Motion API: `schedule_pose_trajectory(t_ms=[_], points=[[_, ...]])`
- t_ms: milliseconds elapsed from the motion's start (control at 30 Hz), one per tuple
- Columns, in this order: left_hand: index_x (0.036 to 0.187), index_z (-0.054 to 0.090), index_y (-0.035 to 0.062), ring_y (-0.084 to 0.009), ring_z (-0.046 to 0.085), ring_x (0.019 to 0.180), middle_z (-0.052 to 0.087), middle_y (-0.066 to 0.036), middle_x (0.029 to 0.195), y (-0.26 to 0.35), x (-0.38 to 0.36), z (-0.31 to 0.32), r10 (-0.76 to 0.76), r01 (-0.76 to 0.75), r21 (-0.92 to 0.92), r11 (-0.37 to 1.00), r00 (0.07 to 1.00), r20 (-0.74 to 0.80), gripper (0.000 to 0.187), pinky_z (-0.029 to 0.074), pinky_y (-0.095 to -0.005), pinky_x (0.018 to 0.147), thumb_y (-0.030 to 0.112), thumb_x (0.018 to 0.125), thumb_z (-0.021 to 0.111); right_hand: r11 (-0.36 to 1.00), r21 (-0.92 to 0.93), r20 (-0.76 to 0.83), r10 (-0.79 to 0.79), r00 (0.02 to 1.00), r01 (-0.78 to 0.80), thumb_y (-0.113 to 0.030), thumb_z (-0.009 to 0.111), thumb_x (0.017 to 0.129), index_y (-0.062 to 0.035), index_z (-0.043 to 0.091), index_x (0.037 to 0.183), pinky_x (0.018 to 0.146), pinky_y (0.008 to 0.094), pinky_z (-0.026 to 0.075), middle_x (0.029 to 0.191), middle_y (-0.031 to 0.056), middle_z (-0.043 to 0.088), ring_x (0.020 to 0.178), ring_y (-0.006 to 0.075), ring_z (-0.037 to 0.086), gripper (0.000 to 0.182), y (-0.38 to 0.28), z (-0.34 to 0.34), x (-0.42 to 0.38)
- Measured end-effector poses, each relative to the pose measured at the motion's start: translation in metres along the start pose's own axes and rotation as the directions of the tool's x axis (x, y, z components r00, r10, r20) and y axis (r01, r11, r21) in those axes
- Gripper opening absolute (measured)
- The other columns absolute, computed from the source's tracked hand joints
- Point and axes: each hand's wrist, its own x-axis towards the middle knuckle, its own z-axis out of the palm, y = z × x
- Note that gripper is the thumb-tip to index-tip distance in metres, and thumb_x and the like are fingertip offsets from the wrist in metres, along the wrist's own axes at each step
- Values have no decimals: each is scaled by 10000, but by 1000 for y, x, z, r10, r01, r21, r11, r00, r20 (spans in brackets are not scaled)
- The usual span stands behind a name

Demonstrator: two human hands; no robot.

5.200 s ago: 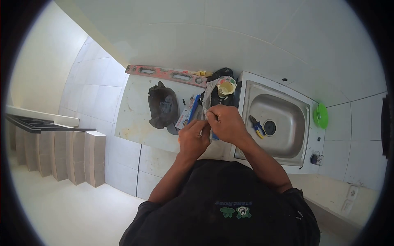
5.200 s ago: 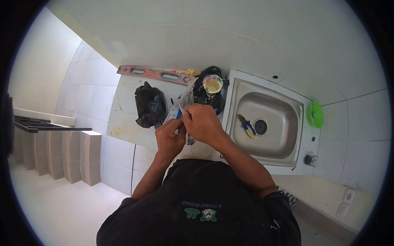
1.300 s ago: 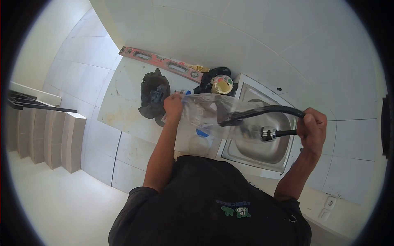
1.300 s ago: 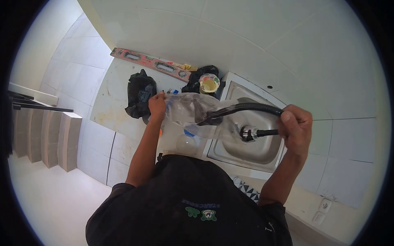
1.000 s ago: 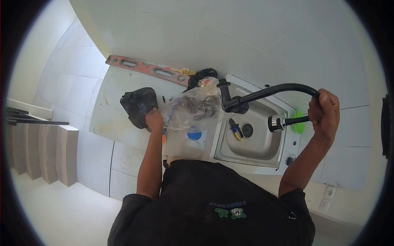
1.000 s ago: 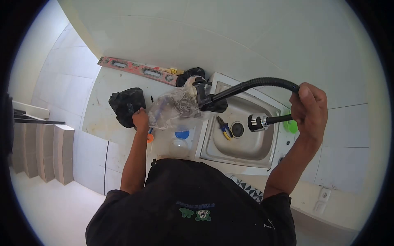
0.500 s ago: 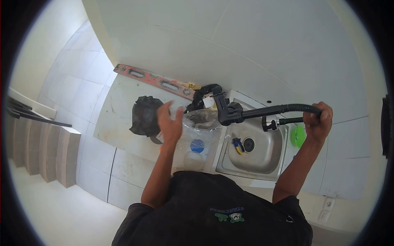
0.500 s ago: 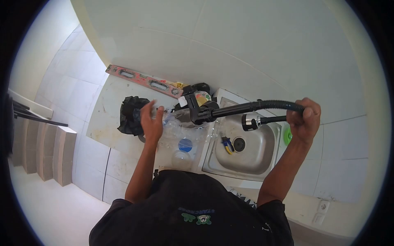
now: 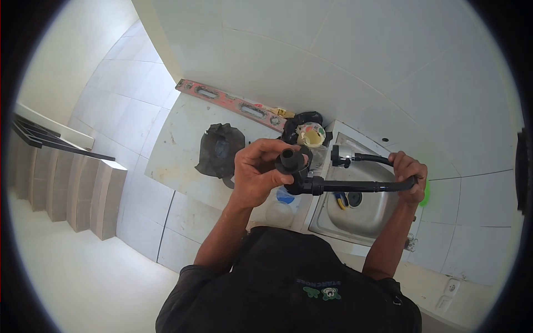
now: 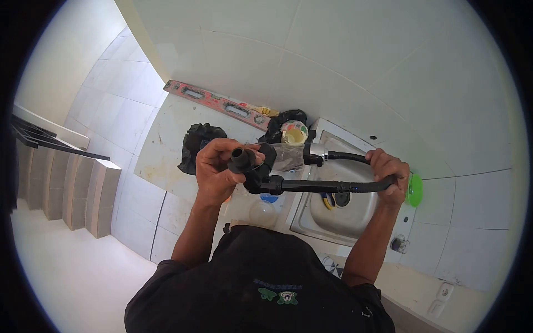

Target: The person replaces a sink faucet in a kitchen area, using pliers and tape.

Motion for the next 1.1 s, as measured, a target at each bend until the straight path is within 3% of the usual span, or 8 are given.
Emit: schedule_pose_trajectory(t_ms=[300,500,567,733,833,900,967,1100], points=[[1051,504,29,-247,676,948,671,-135,950,4,1,-14,4,0,-96,995,999,42,446,544,-376,872,49,732,814,993,8,-47,121,992,-120,-502,710,736,-40,573,660,768,407,405,618,23,443,638,184,414,488,10,20,2],[1319,345,25,-266,663,952,650,-201,998,10,4,-7,-154,119,-176,977,969,-195,669,548,-371,845,258,835,743,923,273,-206,332,921,-272,-326,606,928,-38,516,793,475,248,357,593,-19,376,523,63,330,331,10,47,4],[1417,222,38,-249,657,936,640,-219,1015,0,1,-9,116,-114,155,981,993,-8,790,542,-345,801,358,867,689,890,308,-220,409,885,-335,-326,591,939,-42,519,797,457,243,347,588,-26,364,507,59,320,326,7,55,6],[1373,324,20,-167,631,826,640,-157,960,15,-7,-20,21,0,396,918,999,-49,682,502,-278,706,386,894,645,779,339,-273,618,737,-528,-325,557,961,-55,528,819,413,241,324,566,-48,342,451,42,285,306,-6,72,11],[1238,437,15,-122,591,735,629,-106,877,15,-8,-12,3,47,411,910,993,-120,514,465,-249,646,373,917,618,724,250,-96,679,728,-643,-295,580,941,-28,570,911,531,274,445,663,15,455,551,101,448,269,-6,67,19],[1158,479,18,-103,566,682,623,-82,818,18,-4,-5,16,53,444,895,988,-151,438,449,-242,622,366,926,607,831,-518,-52,207,977,-204,-267,609,899,-4,591,1053,758,334,496,906,104,566,816,205,580,305,-1,81,36],[1073,473,28,-101,545,634,601,-67,710,21,-2,1,-53,94,624,775,995,-84,349,435,-245,598,337,947,577,780,-615,151,263,953,-118,-279,642,857,-9,579,1168,923,350,440,1166,145,542,1067,265,545,416,-25,101,61],[1085,463,34,-77,547,676,560,-33,778,31,10,14,-160,135,740,659,986,-36,327,463,-230,617,333,965,522,755,-655,417,403,815,-38,-339,651,866,-19,600,1112,801,391,466,972,146,622,924,299,607,406,-9,129,98]])
